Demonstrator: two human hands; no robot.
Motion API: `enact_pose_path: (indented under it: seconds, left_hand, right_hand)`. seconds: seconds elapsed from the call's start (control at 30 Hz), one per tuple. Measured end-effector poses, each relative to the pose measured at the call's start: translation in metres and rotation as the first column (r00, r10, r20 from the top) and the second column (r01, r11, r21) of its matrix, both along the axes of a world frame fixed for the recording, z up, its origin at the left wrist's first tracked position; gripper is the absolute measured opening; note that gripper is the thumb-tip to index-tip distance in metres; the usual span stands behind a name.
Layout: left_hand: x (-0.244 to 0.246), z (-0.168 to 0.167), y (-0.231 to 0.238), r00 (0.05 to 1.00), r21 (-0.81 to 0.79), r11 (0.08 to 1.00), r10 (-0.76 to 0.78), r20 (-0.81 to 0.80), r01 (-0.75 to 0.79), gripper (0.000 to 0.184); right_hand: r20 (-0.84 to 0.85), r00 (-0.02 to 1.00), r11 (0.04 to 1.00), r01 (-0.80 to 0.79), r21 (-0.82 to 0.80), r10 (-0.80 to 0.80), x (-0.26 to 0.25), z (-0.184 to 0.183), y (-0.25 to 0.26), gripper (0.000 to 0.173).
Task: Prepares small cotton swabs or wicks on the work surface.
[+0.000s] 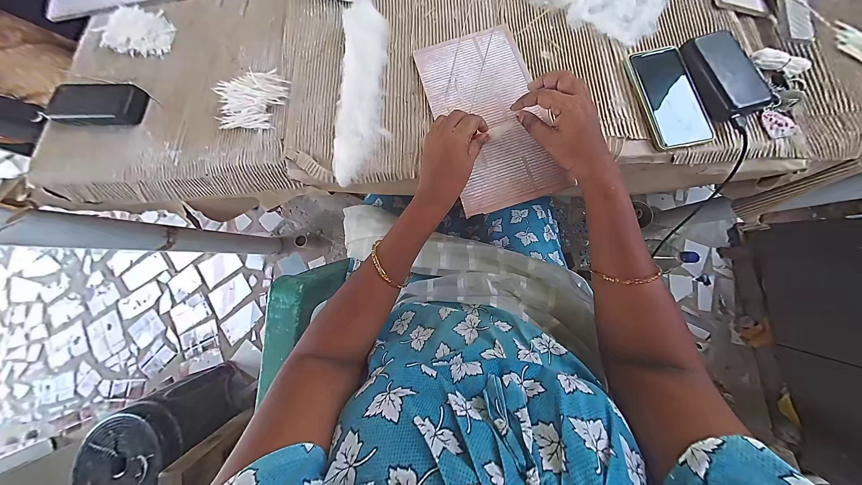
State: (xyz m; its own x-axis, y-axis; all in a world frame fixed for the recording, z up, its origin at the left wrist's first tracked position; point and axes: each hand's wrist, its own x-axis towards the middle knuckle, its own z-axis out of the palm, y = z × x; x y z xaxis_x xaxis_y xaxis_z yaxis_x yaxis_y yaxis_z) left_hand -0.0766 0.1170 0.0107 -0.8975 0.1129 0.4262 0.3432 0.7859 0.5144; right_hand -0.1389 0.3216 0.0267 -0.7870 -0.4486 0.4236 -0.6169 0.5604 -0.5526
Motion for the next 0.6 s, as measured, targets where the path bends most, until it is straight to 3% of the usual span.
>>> enact_pose_path:
  seconds: [0.23, 0.6]
  left_hand:
    - [-0.002, -0.001, 0.002, 1.000, -0.055, 0.998, 0.008, -0.025, -0.010, 0.015]
    - [-0.001, -0.002, 0.001, 1.000, -0.033, 0.999, 0.023, -0.021, -0.024, 0.020]
  right_hand:
    - [0.068, 0.998, 0.987, -0.009, 0.159, -0.002, 0.004, -0.004, -0.012, 0.018]
    - [0.130, 0.990, 0.989, 0.040, 0.140, -0.058, 0.000, 0.001, 0.002, 0.020]
